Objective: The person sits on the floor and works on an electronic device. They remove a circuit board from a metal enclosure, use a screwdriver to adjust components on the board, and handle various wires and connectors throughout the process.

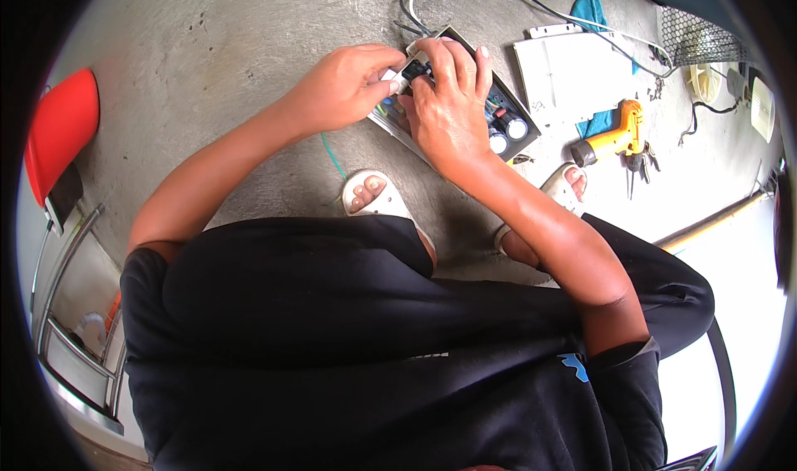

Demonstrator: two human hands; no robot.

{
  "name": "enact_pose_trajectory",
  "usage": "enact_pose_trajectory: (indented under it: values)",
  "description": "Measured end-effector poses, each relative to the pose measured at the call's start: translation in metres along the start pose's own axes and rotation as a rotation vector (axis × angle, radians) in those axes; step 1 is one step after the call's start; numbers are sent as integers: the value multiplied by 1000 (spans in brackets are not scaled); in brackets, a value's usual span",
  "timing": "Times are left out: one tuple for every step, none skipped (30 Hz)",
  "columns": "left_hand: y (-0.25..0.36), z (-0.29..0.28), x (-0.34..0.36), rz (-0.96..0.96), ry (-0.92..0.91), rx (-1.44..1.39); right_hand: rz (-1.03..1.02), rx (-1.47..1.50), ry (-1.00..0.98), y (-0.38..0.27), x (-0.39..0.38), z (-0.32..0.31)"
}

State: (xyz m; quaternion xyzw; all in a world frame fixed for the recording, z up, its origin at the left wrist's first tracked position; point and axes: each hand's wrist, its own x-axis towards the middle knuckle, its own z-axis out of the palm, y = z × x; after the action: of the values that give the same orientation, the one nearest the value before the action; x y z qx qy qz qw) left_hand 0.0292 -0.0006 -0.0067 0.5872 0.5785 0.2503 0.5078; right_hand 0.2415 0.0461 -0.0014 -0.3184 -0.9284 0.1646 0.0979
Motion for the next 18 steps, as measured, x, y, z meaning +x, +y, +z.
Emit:
enact_pose_trajectory:
  values:
    - [0,1,-1,-10,3,1,5,-20,20,-1,-1,1]
    - [0,1,-1,-15,5,7,0,-40,4,-2,-2,2]
    - [0,3,-2,-20,10,12,5,-63,-3,-3,-3,3]
    - [0,6,-3,-4,59,9,1,-91,-12,-3,-4,4]
    - [0,9,-4,14,109,5,1,-99,-29,-3,-4,4]
    - [0,12,-4,30,159,2,10,-64,-27,-3,-4,4]
    - [-1,12,-4,53,169,10,8,-31,-26,-2,-5,4]
    - [-2,13,-4,75,178,17,16,-5,-41,-2,-5,3]
    - [-2,14,-3,91,192,17,8,12,-31,-2,-4,3]
    - [-3,14,-3,97,187,15,10,21,-34,-2,-4,3]
    - [-4,15,-2,100,185,5,22,17,-55,-2,-3,3]
    - [-5,14,-2,77,183,-15,19,49,-31,-2,-3,2]
    - [-5,15,-2,85,192,1,25,71,-27,-2,-2,2]
    - [-5,16,-3,72,198,4,41,86,-43,-2,-2,2]
    - [-5,16,-3,58,205,9,24,97,-19,-2,-1,1]
    - [-4,16,-5,-40,172,-4,15,106,-16,-3,-1,1]
    - [-4,17,-6,-138,137,-19,-7,115,0,-2,-1,1]
    - [-4,17,-7,-211,109,-36,4,120,-16,-2,0,1]
